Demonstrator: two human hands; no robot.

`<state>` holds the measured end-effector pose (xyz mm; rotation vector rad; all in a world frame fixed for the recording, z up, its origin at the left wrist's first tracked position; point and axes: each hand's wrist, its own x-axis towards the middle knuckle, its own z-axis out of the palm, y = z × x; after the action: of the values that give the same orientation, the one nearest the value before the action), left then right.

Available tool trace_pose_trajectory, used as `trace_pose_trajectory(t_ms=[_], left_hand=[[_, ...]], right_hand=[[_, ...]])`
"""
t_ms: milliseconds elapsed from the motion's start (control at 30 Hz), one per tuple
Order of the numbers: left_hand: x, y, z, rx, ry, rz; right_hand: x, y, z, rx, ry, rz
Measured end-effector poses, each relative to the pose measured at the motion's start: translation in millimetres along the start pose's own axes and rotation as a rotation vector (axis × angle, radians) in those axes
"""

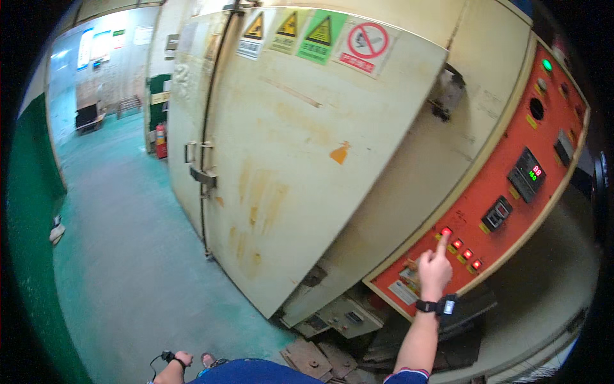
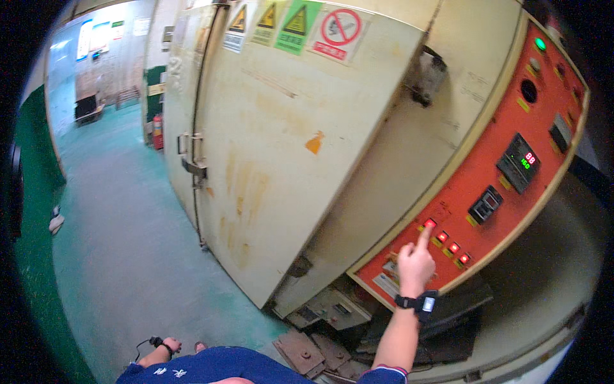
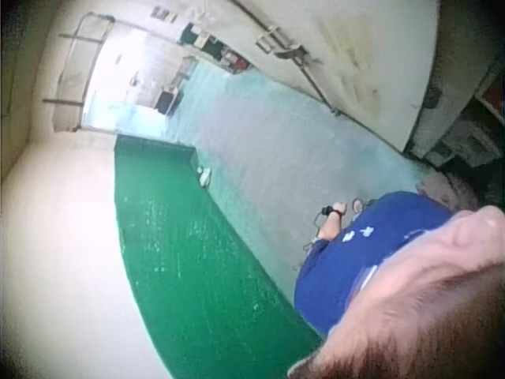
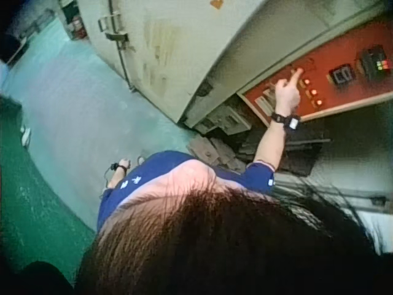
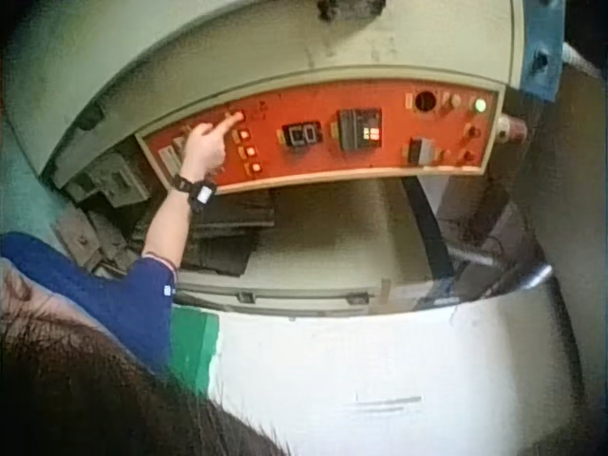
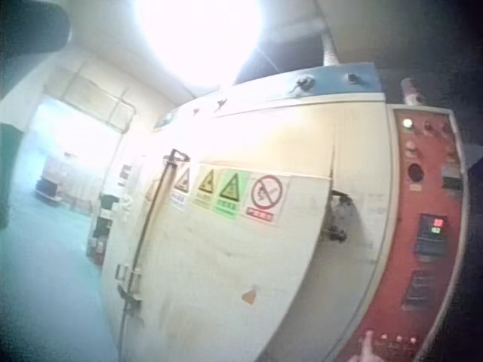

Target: Operating an industrial printing machine and oven to process circuit boards.

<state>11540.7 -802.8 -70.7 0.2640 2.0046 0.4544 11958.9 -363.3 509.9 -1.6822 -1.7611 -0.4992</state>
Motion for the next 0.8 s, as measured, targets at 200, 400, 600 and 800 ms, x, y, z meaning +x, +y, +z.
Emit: trace_pose_trajectory(t_ms=[200, 400, 600, 800], left_hand=[[25, -44, -12, 1.096, -0.042, 0.507], [33, -23, 0, 1.169, -0.163, 0.441], [35, 2, -1, 0.337, -0.144, 0.136], [36, 15, -1, 0.176, -0.154, 0.099]], right_hand=[[0, 13, 18, 0.018, -0.049, -0.039], [17, 14, 6, -0.060, -0.053, 0.024], [-7, 39, -20, 0.217, 0.124, 0.173], [-25, 102, 0, 0.006, 0.163, 0.244]])
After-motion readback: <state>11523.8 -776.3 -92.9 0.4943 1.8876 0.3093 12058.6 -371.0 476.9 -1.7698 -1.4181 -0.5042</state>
